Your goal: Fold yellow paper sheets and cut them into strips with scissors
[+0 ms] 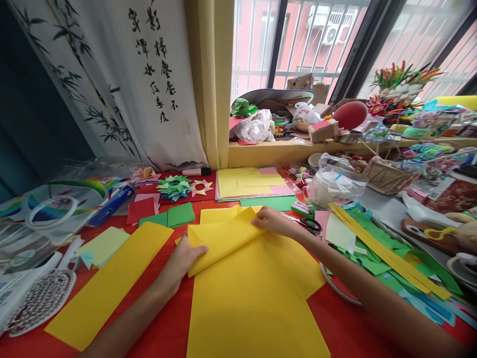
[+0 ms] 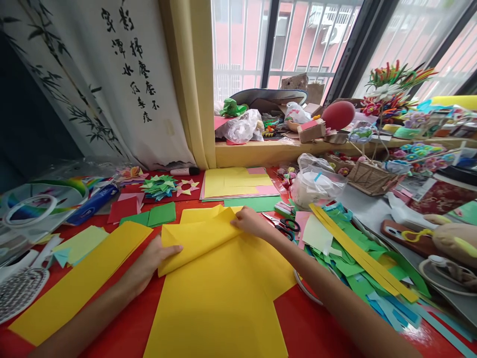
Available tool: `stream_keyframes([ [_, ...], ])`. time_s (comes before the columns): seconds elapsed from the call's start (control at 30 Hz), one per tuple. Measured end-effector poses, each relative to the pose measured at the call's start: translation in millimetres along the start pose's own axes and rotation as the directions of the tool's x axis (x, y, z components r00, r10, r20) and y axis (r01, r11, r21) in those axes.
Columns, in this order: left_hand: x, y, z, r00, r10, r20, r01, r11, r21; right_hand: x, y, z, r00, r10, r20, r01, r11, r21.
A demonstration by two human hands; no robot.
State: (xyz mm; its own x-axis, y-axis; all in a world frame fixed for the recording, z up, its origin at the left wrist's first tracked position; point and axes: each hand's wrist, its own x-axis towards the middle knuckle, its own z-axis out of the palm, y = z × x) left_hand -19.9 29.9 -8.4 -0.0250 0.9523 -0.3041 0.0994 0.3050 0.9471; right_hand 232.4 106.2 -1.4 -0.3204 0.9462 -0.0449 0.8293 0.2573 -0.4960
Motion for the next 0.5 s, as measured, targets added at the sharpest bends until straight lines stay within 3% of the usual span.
stream_keyframes([
  [0.1, 3.4, -0.7, -2.7, 0.997, 0.040, -0.063, -0.027, 0.981, 0.191, 11.5, -4.4, 2.1, 0.999, -0.024, -0.038, 0.025, 0.999, 0.029],
  [0.27, 8.3, 2.2, -9.6, 0.997, 0.074, 0.014, -0.074, 0.919, 0.387, 32.3, -11.2, 2.8, 0.999, 0.035, 0.019, -0.036, 0.995, 0.095],
  [0.33, 9.4, 2.7, -14.8, 0.995, 0.101, 0.023, -0.096, 0.829, 0.551, 38.8, -13.3, 3.8, 0.998, 0.059, 0.028, -0.062, 0.992, 0.112],
  [0.4, 10.1, 2.5, -21.2, 0.987, 0.158, 0.025, -0.127, 0.676, 0.726, 44.3, -13.6, 6.5, 0.997, 0.075, 0.007, -0.076, 0.991, 0.114],
  [0.5, 11.2, 2.2, -30.0, 0.979, 0.202, 0.043, -0.144, 0.517, 0.844, 51.5, -9.9, 14.2, 0.994, 0.104, -0.041, -0.099, 0.989, 0.111],
])
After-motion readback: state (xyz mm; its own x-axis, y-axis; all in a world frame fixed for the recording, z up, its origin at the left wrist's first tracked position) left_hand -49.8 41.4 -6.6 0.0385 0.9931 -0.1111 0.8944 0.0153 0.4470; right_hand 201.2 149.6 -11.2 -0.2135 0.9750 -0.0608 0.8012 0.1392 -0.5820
